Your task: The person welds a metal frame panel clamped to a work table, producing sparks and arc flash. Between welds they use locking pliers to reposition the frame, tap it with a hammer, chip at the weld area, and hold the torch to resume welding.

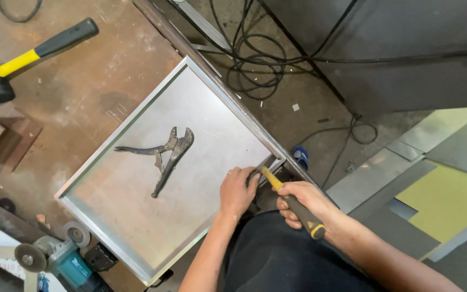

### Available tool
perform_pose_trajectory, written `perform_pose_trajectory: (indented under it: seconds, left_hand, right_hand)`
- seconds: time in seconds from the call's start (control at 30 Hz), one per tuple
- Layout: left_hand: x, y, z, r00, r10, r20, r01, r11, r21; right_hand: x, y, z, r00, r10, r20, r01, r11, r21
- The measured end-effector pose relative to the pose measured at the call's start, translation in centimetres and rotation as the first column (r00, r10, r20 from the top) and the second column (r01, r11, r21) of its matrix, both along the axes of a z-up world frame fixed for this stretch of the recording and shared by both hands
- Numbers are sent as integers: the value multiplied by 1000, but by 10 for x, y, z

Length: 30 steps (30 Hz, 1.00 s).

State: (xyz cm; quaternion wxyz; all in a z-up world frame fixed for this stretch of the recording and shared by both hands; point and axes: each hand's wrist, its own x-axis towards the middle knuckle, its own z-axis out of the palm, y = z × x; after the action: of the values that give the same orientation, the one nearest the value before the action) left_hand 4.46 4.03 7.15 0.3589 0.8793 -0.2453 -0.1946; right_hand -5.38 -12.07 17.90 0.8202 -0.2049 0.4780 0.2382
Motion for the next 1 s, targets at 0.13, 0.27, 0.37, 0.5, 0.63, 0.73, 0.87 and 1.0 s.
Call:
perform_pose_trajectory:
  seconds: [0.13, 0.27, 0.37, 0.5, 0.63, 0.73, 0.87, 1.0]
  left_hand:
    - [9, 7, -3, 997, -75, 2, 75, 997, -7]
    - [58, 54, 0, 904, 79, 421, -132, 986, 98]
    - [123, 94, 9, 774, -95, 625, -216, 890, 402]
    - [184, 109, 49, 915, -225, 334, -45, 768, 638]
    - [203, 135, 34, 991, -130, -21, 104, 681, 725]
    - [197, 134, 44, 996, -89, 21, 49, 707, 706]
    - [140, 107, 84, 974, -176, -144, 223, 859, 461]
    - [115, 57, 123, 719, -112, -686, 300, 940, 162]
  right_hand:
    - [-3, 6, 5, 999, 2, -50, -10, 986, -169]
    - [4, 2, -28, 967, 140, 212, -127, 989, -72]
    - [33, 32, -35, 940, 205, 271, -207, 978, -22]
    - [72, 101, -47, 957, 213, 196, -201, 976, -78]
    - [67, 155, -132, 695, 683, 224, -407, 631, -660]
    - [94, 151, -112, 562, 826, 45, -355, 291, -888]
    - [99, 159, -98, 818, 337, 466, -53, 851, -522]
    - [90, 158, -80, 825, -81, 559, 232, 951, -205]
